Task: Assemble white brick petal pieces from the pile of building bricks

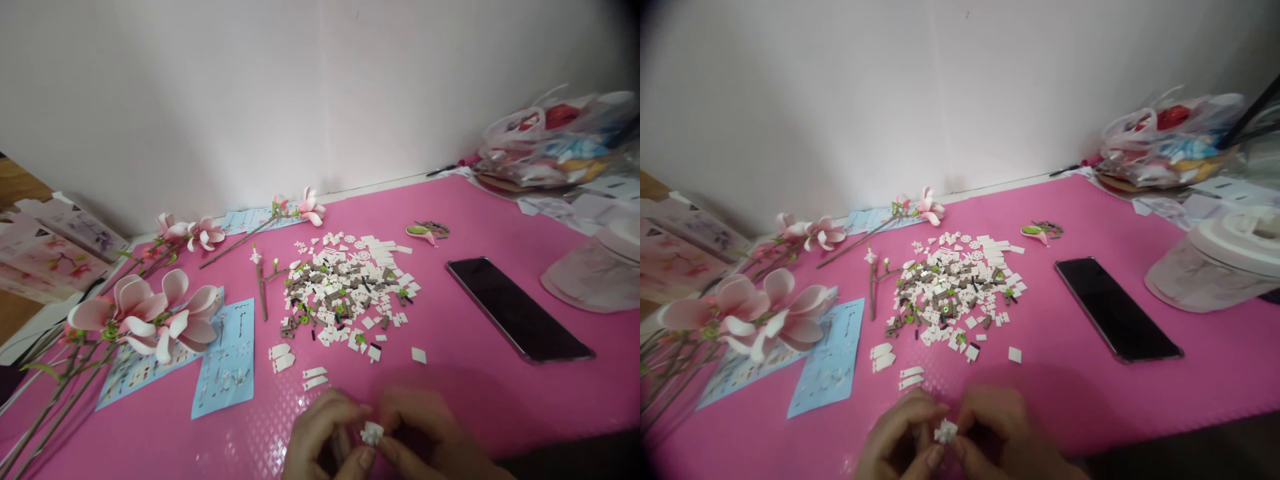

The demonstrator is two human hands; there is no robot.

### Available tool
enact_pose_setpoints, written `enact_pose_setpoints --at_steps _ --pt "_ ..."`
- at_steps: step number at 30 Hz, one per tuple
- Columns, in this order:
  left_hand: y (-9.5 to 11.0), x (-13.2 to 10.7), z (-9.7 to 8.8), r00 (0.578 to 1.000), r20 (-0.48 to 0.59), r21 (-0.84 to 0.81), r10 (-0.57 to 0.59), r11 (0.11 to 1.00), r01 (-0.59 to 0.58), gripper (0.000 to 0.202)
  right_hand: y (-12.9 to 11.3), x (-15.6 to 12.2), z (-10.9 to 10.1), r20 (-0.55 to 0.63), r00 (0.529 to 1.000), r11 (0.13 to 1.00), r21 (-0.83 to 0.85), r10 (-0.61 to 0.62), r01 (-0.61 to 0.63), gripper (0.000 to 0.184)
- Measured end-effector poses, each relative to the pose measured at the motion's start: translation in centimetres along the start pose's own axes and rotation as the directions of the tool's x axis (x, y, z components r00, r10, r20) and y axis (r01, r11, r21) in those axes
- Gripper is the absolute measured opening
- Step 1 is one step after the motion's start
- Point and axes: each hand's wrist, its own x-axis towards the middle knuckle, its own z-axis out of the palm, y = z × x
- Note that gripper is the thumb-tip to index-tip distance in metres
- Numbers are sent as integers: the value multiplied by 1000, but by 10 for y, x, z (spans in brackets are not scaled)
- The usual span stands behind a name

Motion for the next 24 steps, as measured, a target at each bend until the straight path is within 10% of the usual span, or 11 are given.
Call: enact_pose_setpoints --at_steps 24 --pt "-20 0 -6 994 70 112 86 989 -93 33 -1 -2 -1 -87 996 997 -70 -20 14 19"
